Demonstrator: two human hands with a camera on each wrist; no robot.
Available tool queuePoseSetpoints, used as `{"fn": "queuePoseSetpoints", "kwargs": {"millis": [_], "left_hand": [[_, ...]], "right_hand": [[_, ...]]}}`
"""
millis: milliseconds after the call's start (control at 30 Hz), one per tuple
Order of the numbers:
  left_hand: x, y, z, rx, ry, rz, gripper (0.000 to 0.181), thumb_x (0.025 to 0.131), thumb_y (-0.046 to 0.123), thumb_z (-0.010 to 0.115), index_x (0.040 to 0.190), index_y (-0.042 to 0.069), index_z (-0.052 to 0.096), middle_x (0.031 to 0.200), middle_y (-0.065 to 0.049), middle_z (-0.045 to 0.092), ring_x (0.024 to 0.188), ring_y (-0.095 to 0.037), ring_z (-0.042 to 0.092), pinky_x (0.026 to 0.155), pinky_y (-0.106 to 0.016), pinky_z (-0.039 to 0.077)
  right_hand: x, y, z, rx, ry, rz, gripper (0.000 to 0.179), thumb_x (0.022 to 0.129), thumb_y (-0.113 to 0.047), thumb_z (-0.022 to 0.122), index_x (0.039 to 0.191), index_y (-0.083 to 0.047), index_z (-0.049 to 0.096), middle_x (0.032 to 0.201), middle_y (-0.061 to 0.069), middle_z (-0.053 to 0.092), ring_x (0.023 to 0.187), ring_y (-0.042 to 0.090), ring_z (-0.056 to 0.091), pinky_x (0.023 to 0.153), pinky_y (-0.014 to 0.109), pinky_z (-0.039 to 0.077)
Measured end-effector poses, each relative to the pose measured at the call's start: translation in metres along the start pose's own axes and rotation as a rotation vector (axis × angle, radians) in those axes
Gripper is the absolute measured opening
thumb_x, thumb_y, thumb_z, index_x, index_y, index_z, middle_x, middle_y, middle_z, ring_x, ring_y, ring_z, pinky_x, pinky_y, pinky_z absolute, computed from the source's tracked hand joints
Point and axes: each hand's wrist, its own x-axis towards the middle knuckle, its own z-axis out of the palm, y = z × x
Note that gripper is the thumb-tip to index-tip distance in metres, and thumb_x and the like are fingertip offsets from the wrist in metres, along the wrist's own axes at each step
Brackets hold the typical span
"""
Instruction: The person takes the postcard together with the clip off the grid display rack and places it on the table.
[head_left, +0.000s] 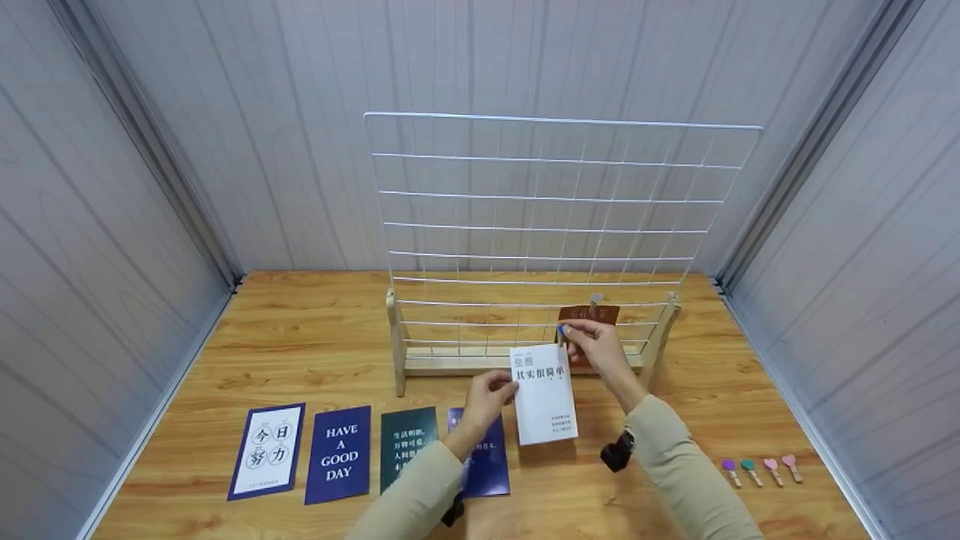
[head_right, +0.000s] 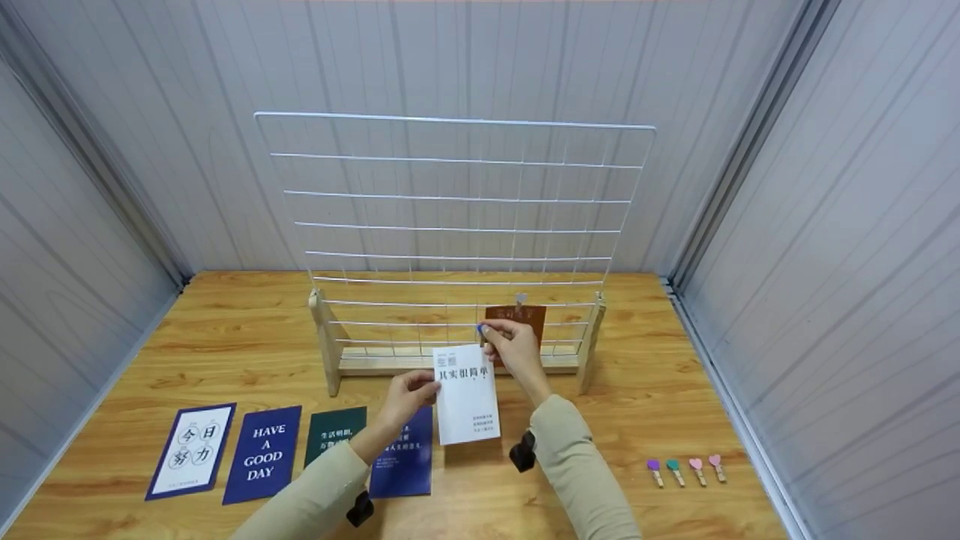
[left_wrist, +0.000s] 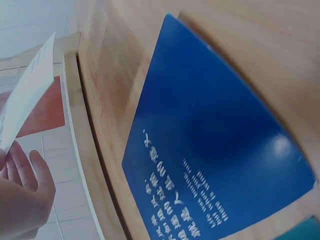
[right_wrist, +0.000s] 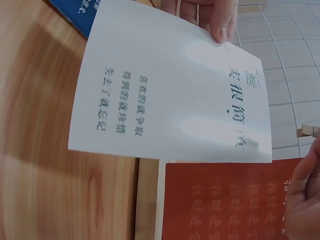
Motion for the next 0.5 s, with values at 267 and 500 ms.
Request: {"fn": "queuePoseSetpoints", "kwargs": {"millis": [267, 500], "left_hand": [[0.003, -0.024, 0.003, -0.028, -0.01, -0.085, 0.014, 0.082, -0.004, 0.056, 0.093, -0.012, 0.058, 0.076, -0.012, 0.059, 0.069, -0.019, 0.057, 0.07, -0.041, 0.049], [0.003, -0.044, 0.005, -0.019, -0.014, -0.121, 0.015, 0.081, 0.0, 0.058, 0.092, -0.011, 0.059, 0.073, -0.007, 0.059, 0.063, -0.013, 0.055, 0.068, -0.038, 0.05]], "right_hand": [[0.005, 0.035, -0.024, 0.041, -0.087, -0.081, 0.025, 0.083, -0.015, 0.062, 0.103, 0.001, 0.063, 0.064, 0.009, 0.055, 0.051, 0.013, 0.051, 0.047, 0.026, 0.047], [0.01, 0.066, -0.043, 0.04, -0.096, -0.123, 0.023, 0.082, -0.015, 0.063, 0.1, -0.001, 0.065, 0.064, 0.01, 0.056, 0.051, 0.014, 0.052, 0.045, 0.025, 0.046]]}}
